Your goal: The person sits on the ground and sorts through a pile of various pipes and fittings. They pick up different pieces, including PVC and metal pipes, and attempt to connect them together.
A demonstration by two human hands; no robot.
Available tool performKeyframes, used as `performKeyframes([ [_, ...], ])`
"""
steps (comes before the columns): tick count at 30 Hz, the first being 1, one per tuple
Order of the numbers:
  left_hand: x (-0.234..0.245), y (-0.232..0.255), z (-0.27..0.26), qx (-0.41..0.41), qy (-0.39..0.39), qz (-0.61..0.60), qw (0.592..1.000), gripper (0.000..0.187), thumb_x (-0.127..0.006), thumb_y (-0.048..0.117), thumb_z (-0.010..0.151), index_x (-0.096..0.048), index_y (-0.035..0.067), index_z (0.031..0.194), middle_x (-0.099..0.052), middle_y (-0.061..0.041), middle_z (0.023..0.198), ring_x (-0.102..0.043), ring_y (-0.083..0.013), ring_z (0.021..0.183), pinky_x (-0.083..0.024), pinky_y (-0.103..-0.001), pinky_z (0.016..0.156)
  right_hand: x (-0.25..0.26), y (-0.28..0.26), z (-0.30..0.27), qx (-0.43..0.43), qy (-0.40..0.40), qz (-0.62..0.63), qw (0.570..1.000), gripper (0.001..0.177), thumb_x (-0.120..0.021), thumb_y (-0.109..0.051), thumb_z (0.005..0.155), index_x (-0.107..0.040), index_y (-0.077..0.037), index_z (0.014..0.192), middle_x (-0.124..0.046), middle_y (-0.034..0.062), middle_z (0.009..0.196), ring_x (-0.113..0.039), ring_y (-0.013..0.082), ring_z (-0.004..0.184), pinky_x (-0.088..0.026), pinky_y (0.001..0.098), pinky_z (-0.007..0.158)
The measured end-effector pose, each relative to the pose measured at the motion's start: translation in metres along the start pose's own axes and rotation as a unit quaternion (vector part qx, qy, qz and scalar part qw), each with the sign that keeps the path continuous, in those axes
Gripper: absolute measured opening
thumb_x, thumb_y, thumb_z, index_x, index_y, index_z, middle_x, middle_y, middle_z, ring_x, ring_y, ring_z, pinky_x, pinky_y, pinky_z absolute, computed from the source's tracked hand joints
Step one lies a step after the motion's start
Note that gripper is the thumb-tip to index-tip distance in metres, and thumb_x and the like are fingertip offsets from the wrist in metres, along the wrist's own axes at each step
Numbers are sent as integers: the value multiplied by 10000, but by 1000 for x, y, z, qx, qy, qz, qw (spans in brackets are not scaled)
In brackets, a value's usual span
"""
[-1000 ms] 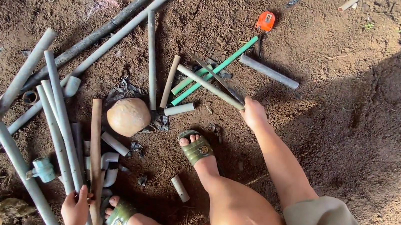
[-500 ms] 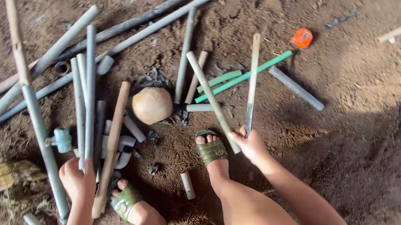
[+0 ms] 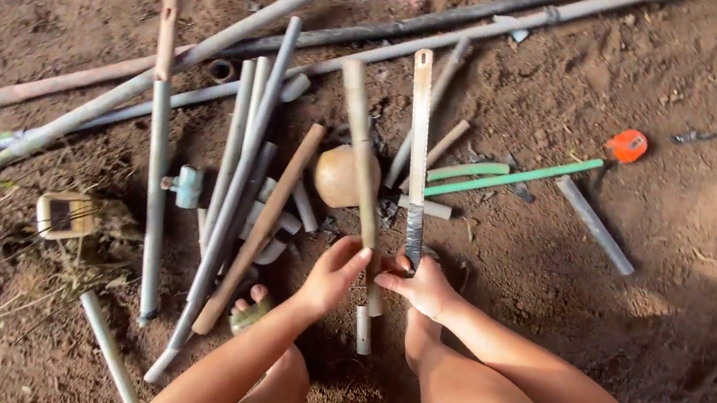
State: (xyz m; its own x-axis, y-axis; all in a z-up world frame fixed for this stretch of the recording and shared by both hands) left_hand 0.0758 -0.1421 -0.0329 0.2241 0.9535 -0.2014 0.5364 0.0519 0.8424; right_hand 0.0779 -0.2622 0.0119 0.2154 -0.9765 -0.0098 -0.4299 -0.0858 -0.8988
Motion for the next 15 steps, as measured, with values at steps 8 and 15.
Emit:
performKeyframes([
  [8, 29, 19, -15, 3, 42, 109, 993, 441, -618, 339, 886, -583, -28, 1129, -657, -253, 1000, -627, -355, 1020, -491, -474, 861, -39, 45, 31, -32, -63, -137, 988, 496, -895, -314, 644, -428, -149, 680, -552, -12, 576, -550, 141, 579, -434, 326, 742],
  [15, 68, -3, 0, 135, 66, 51, 987, 433, -482, 255, 965, -465, -34, 1287, -660, -215, 979, -681, -249, 706, -569, -352, 618, -9, 101, 51, -78, -85, -86, 990, 428, -462, -362, 988, -498, -108, 646, -484, 38, 483, -533, 212, 491, -479, 346, 691],
])
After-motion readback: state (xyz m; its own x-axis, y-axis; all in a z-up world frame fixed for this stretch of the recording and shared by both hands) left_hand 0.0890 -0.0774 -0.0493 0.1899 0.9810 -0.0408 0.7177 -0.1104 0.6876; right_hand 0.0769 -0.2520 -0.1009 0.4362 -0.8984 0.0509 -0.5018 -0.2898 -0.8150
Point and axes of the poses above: each hand's wrist, its own z-axis towards the middle knuckle, its own x-axis out of the back of the hand, y = z × x, the point moved 10 cm from there along z, towards the middle knuckle
